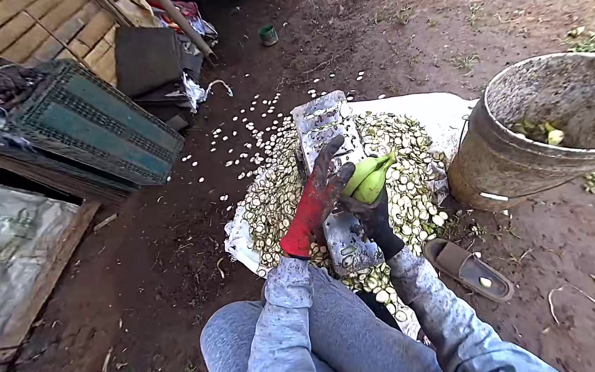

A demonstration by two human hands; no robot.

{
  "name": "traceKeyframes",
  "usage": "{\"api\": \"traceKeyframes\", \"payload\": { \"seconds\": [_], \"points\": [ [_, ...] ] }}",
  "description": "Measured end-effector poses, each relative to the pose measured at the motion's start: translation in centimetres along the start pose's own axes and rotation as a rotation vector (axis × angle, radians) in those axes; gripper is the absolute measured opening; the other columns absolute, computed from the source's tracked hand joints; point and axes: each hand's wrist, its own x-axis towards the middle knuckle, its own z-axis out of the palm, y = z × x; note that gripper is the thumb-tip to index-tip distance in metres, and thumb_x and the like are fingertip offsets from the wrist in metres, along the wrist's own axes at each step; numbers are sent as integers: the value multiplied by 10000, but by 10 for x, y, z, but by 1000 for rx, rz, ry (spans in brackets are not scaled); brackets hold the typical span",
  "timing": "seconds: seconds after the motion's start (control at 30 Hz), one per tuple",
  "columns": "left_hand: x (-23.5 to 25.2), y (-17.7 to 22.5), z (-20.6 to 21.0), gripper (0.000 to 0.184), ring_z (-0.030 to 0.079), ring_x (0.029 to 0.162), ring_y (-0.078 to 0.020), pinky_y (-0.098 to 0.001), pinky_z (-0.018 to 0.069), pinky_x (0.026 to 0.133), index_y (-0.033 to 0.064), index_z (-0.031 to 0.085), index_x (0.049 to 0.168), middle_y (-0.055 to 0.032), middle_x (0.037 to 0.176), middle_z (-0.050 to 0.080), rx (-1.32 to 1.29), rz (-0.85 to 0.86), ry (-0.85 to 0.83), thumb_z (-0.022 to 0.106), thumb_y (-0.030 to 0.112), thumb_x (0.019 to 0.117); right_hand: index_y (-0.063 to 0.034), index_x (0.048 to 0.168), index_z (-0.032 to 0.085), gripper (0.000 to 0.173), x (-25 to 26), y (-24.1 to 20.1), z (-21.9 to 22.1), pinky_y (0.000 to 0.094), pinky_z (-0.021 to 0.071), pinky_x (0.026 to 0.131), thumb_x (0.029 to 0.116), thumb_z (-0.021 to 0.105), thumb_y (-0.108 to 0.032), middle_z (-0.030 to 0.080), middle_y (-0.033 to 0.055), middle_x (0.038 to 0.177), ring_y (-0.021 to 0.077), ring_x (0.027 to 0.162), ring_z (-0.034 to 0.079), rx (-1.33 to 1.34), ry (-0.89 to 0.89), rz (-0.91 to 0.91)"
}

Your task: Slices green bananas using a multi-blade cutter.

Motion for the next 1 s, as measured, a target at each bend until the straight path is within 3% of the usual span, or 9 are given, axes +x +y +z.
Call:
{"api": "traceKeyframes", "payload": {
  "seconds": [0.1,0.23,0.3,0.37,0.5,0.6,0.7,0.77,1.0],
  "points": [
    [12,-36,14,485,441,1434,-143,-424,393,1164,247,415,1572,49,1631,393,-23,32,18,409,364,1102,-16,1326,505,760,-13,-1,-21,346,622,848,667,876,-88,707,72,1113,155,983,709,148,56,48],
    [35,-114,24,451,444,1448,-271,-476,344,1205,54,506,1495,-144,1545,496,153,-21,419,459,238,1086,44,1420,350,1000,-39,7,-28,382,624,892,637,933,-174,705,112,1128,205,1006,721,199,-2,-18],
    [40,-147,31,538,415,1459,-338,-517,326,1205,30,419,1545,-214,1563,444,219,-213,514,463,297,1080,56,1336,427,911,-10,15,-5,331,626,850,609,927,-172,705,80,1074,142,957,715,96,49,-44],
    [37,-156,45,636,478,1408,-394,-553,378,1162,-2,330,1579,-268,1530,466,281,-406,485,500,344,1074,6,1427,370,981,42,21,23,312,596,895,626,915,-140,657,73,1172,108,1026,677,-2,56,-46],
    [41,-160,48,662,557,1337,-376,-548,436,1116,84,279,1622,-230,1505,514,246,-441,509,517,370,1074,24,1485,295,986,137,23,66,375,580,955,696,871,-111,598,174,1264,196,1111,649,107,90,-130],
    [43,-163,45,621,504,1397,-342,-521,409,1154,95,300,1619,-201,1569,448,177,-393,513,498,337,1082,-56,1338,486,627,76,12,28,369,612,853,801,799,-141,691,66,1114,158,990,696,106,84,-12],
    [45,-169,47,592,536,1369,-313,-514,437,1134,124,340,1607,-170,1535,501,138,-393,553,496,334,1076,-9,1287,540,632,-14,14,-20,443,619,874,765,834,-209,724,122,1120,250,1022,720,158,60,43],
    [48,-169,48,584,595,1299,-308,-524,477,1083,151,354,1605,-155,1473,569,144,-412,561,500,342,1074,-17,1263,560,619,-14,19,-18,430,622,866,764,846,-246,739,109,1087,238,1000,730,169,61,12],
    [46,-169,44,616,603,1279,-362,-570,484,1060,171,300,1629,-194,1457,567,205,-482,489,471,404,1084,43,1198,497,421,206,40,91,410,617,768,852,709,-70,670,131,922,211,845,696,222,179,-265]
  ]
}}
